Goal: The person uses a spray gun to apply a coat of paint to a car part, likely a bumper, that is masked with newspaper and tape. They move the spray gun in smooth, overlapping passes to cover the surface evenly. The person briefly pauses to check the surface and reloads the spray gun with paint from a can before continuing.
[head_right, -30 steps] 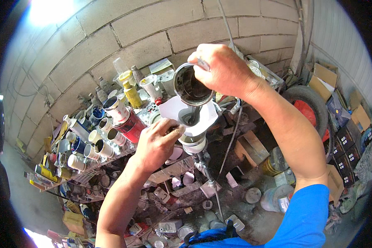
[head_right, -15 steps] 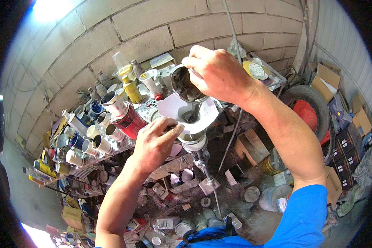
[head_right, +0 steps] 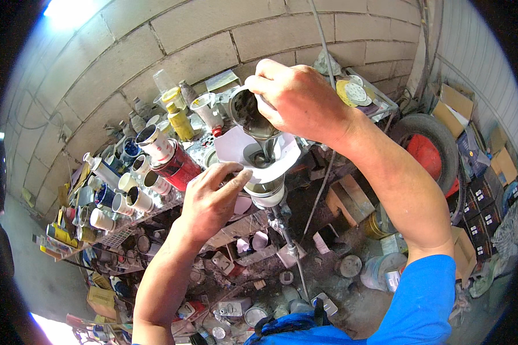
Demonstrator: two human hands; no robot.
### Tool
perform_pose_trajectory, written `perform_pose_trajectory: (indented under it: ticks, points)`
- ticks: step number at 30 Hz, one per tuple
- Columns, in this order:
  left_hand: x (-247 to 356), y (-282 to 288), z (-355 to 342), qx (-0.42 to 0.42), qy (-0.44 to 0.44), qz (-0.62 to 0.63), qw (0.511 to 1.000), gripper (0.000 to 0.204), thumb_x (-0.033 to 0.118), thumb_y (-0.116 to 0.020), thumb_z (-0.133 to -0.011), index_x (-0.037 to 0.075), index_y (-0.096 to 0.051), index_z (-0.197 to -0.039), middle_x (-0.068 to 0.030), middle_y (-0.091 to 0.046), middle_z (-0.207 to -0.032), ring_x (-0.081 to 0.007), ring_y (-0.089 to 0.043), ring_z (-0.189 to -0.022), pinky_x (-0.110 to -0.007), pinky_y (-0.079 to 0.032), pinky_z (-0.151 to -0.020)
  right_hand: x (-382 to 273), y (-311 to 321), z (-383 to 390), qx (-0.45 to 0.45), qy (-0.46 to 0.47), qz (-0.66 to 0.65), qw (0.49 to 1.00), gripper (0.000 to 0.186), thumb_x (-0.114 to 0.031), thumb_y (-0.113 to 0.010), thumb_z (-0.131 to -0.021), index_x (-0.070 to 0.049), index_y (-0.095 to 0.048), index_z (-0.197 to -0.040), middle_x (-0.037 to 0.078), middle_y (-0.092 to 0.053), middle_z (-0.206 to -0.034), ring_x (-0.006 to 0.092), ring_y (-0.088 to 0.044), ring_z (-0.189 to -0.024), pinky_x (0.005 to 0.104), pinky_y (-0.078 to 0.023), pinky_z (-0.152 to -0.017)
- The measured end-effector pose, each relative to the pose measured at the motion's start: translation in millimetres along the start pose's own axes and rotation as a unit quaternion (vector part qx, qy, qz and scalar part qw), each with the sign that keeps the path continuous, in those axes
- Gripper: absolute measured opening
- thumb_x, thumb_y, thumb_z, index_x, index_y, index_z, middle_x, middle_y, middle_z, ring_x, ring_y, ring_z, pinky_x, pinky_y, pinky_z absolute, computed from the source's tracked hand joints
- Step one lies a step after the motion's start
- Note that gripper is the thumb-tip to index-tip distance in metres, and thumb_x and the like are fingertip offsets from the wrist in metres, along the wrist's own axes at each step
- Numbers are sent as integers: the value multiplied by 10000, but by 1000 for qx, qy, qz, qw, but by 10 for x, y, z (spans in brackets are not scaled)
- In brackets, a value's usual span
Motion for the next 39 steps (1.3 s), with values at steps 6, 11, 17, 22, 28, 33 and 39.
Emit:
perform_pose_trajectory:
  ticks: [6, 11, 17, 22, 28, 33, 39]
  points:
    - [7, 14, 25, 12, -1, 6, 1000, 523, 2, -690, -708, 69, -621, -1222, -125, -618, -1146, -308, -644, -995, -409, -569, -763, 10, -1, 14, 2, -6, 6, 1000, 276, 31, -653, -800, 12, -655, -1075, 144, -643, -956, 330, -658, -762, 390, -547, -665]
    - [-10, 32, 18, 36, 8, 24, 999, 501, -26, -695, -697, 64, -635, -1186, -119, -631, -1077, -305, -658, -925, -400, -571, -735, 137, -67, 46, 50, -108, -40, 992, 195, -3, -638, -823, 25, -675, -1012, 159, -668, -909, 355, -663, -784, 395, -541, -708]
    - [4, 33, 0, 47, 23, 25, 998, 380, -27, -699, -741, 51, -658, -1111, -105, -636, -1001, -281, -659, -868, -376, -568, -701, 315, -106, 202, 80, -222, -57, 970, 155, -45, -632, -847, 46, -697, -955, 155, -695, -880, 289, -678, -776, 349, -524, -724]
    - [-3, 17, -9, 53, 24, 26, 998, 353, -24, -691, -758, 48, -663, -1102, -101, -633, -985, -277, -653, -840, -376, -563, -672, 395, -43, 441, 77, -247, -64, 964, 162, -57, -643, -851, 35, -701, -971, 130, -683, -853, 243, -661, -744, 337, -509, -707]
    - [9, 30, -20, 50, 9, 19, 999, 391, -31, -684, -723, 14, -654, -1110, -115, -628, -986, -281, -654, -827, -377, -564, -658, 618, -66, 721, 90, -335, -91, 934, 200, -127, -669, -821, 2, -741, -957, 159, -738, -846, 250, -720, -753, 364, -544, -718]
    - [57, 57, -35, 70, 19, 48, 996, 458, -32, -686, -728, 16, -664, -1183, -167, -668, -1092, -309, -693, -885, -380, -586, -702, 964, -303, 611, 96, -471, -331, 812, 184, -139, -670, -848, -7, -726, -964, -11, -622, -670, 76, -545, -502, 250, -413, -434]
    - [511, 97, 854, 76, 77, 86, 990, 551, 55, -686, -766, -52, -603, -1300, -263, -589, -1307, -288, -682, -934, -361, -563, -756, 1273, -1266, 110, 82, -492, -433, 751, 165, -125, -657, -852, 16, -693, -928, 46, -630, -640, 100, -524, -414, 243, -357, -340]
Point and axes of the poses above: each hand's wrist, its own z-axis away from the middle knuckle, its own y-axis out of the back of the hand, x = y × z, the point moved 1 cm from there along -z, towards the middle knuckle
